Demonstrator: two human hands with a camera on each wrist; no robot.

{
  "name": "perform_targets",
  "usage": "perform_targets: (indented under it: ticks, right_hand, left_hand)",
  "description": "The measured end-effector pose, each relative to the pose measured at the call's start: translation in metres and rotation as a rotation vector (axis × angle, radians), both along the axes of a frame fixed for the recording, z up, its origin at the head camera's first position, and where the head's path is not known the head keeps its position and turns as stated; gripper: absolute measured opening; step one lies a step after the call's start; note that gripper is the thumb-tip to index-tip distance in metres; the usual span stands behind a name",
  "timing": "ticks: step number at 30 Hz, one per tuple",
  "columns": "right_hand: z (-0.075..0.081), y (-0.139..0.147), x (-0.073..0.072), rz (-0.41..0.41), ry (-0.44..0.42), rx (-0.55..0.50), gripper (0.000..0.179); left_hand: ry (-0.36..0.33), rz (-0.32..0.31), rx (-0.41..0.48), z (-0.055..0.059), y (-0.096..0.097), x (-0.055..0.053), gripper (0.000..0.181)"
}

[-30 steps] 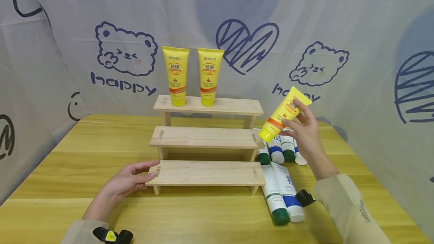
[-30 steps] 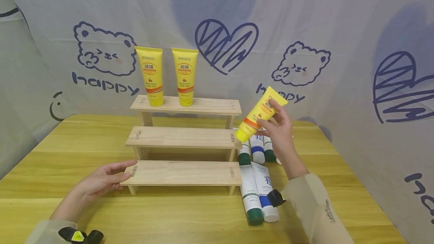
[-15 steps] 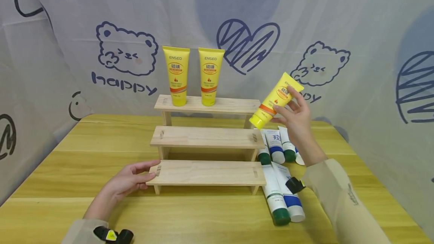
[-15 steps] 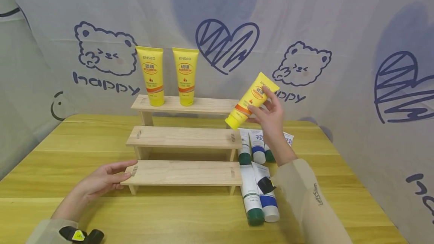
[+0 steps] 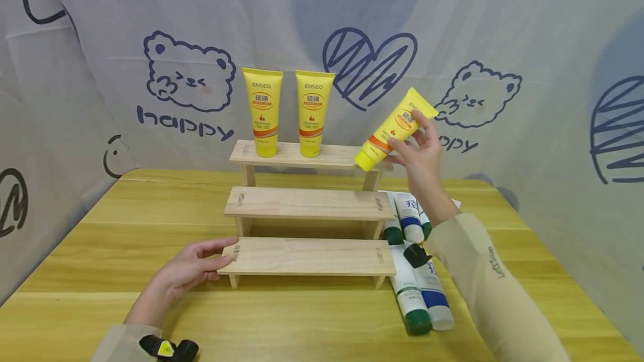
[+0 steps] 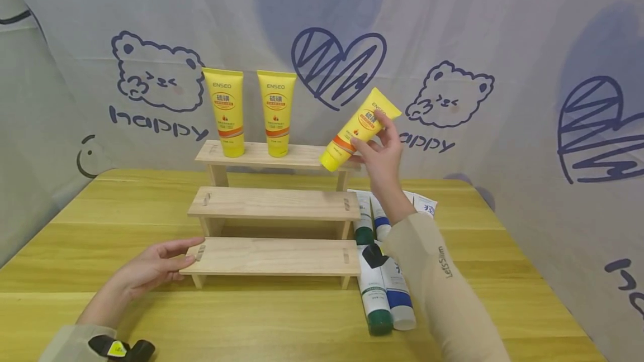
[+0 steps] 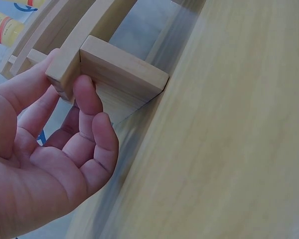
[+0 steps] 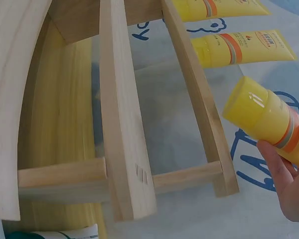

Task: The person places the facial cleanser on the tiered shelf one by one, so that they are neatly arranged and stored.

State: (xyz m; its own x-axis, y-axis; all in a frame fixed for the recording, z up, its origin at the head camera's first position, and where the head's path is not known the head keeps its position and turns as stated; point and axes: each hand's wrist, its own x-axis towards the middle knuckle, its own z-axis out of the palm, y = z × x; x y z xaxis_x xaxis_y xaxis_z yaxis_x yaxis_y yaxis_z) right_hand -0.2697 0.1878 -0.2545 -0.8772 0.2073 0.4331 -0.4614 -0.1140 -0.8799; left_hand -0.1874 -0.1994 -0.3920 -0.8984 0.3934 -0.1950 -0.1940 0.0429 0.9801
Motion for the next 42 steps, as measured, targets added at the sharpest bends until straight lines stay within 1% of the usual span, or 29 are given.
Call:
perform_targets:
  ticks: [5, 9, 13, 16, 20, 22, 25, 28, 31, 38, 42]
  right_hand:
    - [0.001, -0.008, -0.007, -0.051, 0.013, 0.025, 0.057]
    - [0.002, -0.013, -0.013, -0.055, 0.042, 0.073, 0.056]
    - [0.004, -0.019, -0.018, -0.054, 0.090, 0.135, 0.057]
    - [0.005, -0.023, -0.023, -0.063, 0.147, 0.235, 0.056]
    - [0.008, -0.029, -0.029, -0.068, 0.249, 0.414, 0.055]
    - [0.009, -0.033, -0.030, -0.061, 0.284, 0.481, 0.055]
    - [0.011, -0.036, -0.032, -0.057, 0.295, 0.569, 0.055]
    - [0.012, -0.039, -0.033, -0.050, 0.296, 0.625, 0.056]
    - [0.014, -0.042, -0.031, -0.038, 0.293, 0.640, 0.056]
    - [0.030, -0.053, -0.004, -0.028, 0.263, 0.668, 0.053]
    - [0.033, -0.055, -0.001, -0.034, 0.243, 0.682, 0.053]
  left_hand:
    - [0.003, -0.008, 0.002, 0.000, 0.000, -0.001, 0.043]
    - [0.010, -0.013, 0.004, -0.001, 0.000, -0.001, 0.041]
    - [0.015, -0.022, 0.004, -0.001, 0.000, -0.001, 0.041]
    - [0.009, -0.020, 0.004, -0.001, 0.000, -0.001, 0.041]
    - [0.013, -0.018, 0.005, 0.000, -0.001, -0.002, 0.041]
    - [0.014, -0.016, 0.002, 0.000, -0.001, -0.001, 0.041]
    - [0.007, -0.009, -0.002, 0.000, 0.000, -0.001, 0.040]
    - [0.006, -0.007, -0.001, 0.000, 0.000, -0.001, 0.042]
    - [0.012, -0.011, 0.001, 0.001, 0.000, 0.000, 0.044]
    - [0.003, 0.000, -0.005, 0.000, 0.001, 0.000, 0.041]
    - [0.008, -0.006, -0.001, 0.000, 0.000, 0.000, 0.040]
